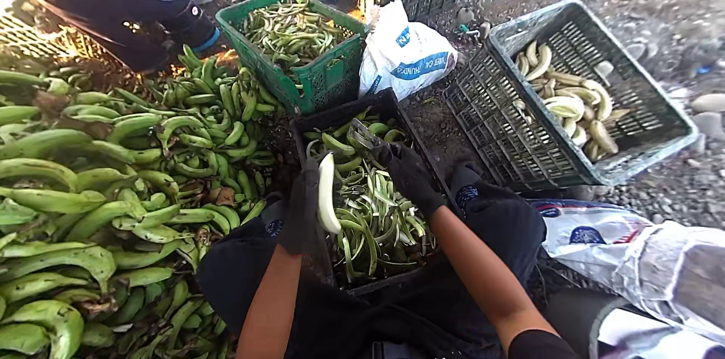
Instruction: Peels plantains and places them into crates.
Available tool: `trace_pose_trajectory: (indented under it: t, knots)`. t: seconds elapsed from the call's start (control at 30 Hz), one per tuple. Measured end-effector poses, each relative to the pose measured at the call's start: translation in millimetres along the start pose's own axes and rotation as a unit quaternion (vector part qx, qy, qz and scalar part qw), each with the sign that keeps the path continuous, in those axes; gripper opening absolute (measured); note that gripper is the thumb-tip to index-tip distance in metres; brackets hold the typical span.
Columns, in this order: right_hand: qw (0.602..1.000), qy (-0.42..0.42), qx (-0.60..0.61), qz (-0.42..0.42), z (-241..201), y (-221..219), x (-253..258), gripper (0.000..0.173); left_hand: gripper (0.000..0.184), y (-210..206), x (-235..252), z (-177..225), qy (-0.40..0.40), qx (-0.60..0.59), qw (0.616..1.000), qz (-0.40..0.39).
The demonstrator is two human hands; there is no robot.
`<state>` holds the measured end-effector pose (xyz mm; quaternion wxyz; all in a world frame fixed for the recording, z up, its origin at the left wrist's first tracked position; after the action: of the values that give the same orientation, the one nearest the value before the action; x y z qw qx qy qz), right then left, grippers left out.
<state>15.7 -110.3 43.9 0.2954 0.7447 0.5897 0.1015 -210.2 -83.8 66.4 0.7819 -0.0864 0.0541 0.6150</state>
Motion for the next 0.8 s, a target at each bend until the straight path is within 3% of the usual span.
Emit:
trace_pose_trajectory:
  t: [0.1, 0.2, 0.27, 0.33, 0.4, 0.5, 0.57, 0.63, 0.67, 0.73, 0.77, 0.8]
  knots:
    - [0.999, -0.003, -0.020, -0.031, 27, 39, 19, 0.066, 0.046, 21, 13, -22, 0.037, 0.065, 0.997, 0.013]
    - [0.989, 0.021, 0.145, 0.009, 45, 87, 18, 0.052, 0.043, 37, 34, -60, 0.115, 0.160, 0.980, 0.027]
    - [0.946, 0.040, 0.305, 0.101, 50, 119, 11, 0.058, 0.045, 34, 44, -80, 0.164, 0.231, 0.958, 0.049]
    - [0.878, 0.065, 0.428, 0.204, 49, 150, -6, 0.050, 0.048, 14, 62, -87, 0.190, 0.277, 0.940, 0.059]
    - [0.819, 0.110, 0.491, 0.275, 62, 163, -22, 0.054, 0.049, -30, 89, -79, 0.183, 0.260, 0.947, 0.034]
    - [0.786, 0.101, 0.535, 0.292, 77, 167, -34, 0.080, 0.044, -135, 132, -45, 0.115, 0.037, 0.989, -0.086]
    - [0.771, 0.103, 0.556, 0.294, 83, 172, -36, 0.086, 0.040, -214, 149, 0, 0.083, -0.135, 0.967, -0.197]
    - [0.766, 0.102, 0.556, 0.304, 86, 177, -40, 0.089, 0.040, -271, 156, 39, 0.075, -0.182, 0.955, -0.221]
    - [0.766, 0.108, 0.553, 0.310, 87, 180, -43, 0.087, 0.042, -285, 161, 48, 0.060, -0.141, 0.962, -0.224]
    - [0.760, 0.121, 0.552, 0.321, 92, 182, -45, 0.088, 0.049, -285, 178, 35, -0.011, 0.100, 0.977, -0.190]
    - [0.760, 0.122, 0.554, 0.316, 93, 182, -44, 0.089, 0.056, -273, 186, 19, -0.051, 0.277, 0.945, -0.165]
    - [0.760, 0.127, 0.551, 0.321, 94, 181, -44, 0.084, 0.064, -259, 187, -3, -0.069, 0.438, 0.886, -0.136]
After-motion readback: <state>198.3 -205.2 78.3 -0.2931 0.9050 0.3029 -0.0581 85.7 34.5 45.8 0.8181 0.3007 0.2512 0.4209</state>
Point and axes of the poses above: each hand's wrist, its own x-axis towards the middle knuckle, its own y-axis out of the back of the hand, z = x × y, the point moved 2 cm from there along x, towards the middle knuckle, and after that the axes turned 3 degrees about -x, right-handed, at the moved point
